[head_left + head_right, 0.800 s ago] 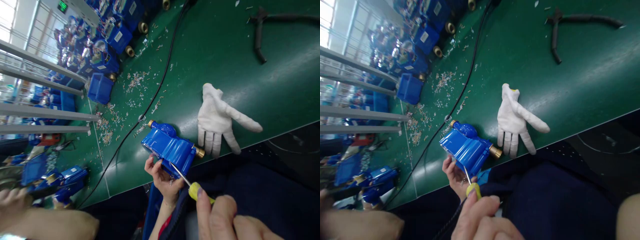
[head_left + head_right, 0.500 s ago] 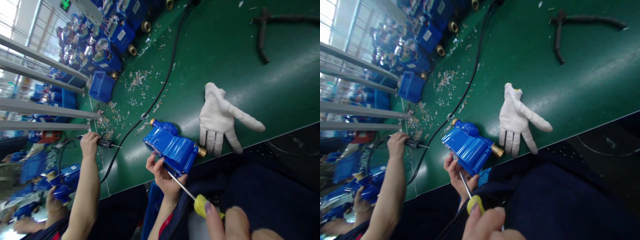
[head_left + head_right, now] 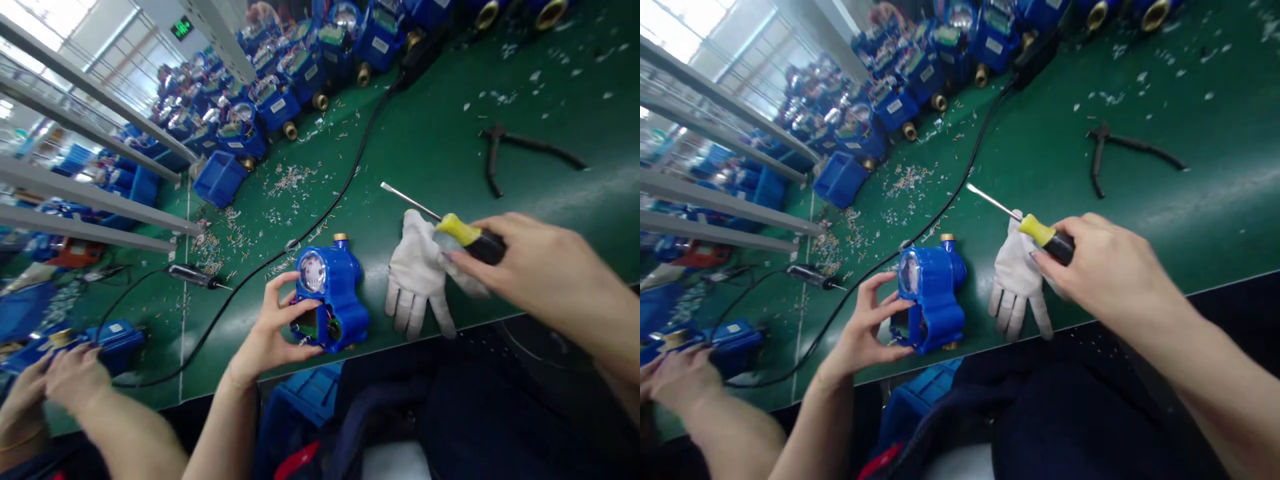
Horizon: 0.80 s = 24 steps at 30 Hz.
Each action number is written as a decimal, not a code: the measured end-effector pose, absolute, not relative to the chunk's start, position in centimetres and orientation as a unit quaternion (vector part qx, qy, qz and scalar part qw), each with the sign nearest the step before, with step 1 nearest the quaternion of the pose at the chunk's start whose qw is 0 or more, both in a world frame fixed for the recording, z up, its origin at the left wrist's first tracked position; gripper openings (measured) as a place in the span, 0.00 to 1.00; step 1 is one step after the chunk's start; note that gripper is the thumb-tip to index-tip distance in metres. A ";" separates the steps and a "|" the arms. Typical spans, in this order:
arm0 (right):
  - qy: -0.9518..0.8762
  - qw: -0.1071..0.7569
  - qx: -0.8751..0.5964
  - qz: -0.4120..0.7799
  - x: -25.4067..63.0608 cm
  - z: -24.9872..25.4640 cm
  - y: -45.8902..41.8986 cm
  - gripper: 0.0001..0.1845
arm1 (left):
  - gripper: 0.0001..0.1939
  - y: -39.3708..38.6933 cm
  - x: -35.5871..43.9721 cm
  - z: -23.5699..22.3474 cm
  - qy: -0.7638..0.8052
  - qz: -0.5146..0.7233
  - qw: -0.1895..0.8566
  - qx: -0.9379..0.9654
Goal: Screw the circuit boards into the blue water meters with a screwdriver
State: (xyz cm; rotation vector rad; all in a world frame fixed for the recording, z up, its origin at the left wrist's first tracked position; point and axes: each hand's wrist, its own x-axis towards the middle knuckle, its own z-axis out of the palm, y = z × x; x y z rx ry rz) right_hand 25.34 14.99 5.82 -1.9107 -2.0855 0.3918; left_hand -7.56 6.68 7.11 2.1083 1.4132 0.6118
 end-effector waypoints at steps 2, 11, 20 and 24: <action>-0.716 0.070 -0.677 0.154 25.2 3.5 17.3 0.20 | 0.29 8.5 -7.9 9.5 0.486 0.140 0.270 0.819; -0.696 0.067 -0.676 0.230 23.5 -0.7 18.3 0.08 | 0.40 8.2 -2.2 12.1 0.455 0.000 0.261 0.851; -0.674 0.160 -0.650 0.313 23.9 -0.1 17.9 0.17 | 0.42 3.5 -1.2 7.6 0.631 0.193 0.140 0.738; -0.680 0.200 -0.618 0.340 23.1 -0.1 17.2 0.09 | 0.38 3.3 -1.3 5.7 0.653 0.284 0.041 0.701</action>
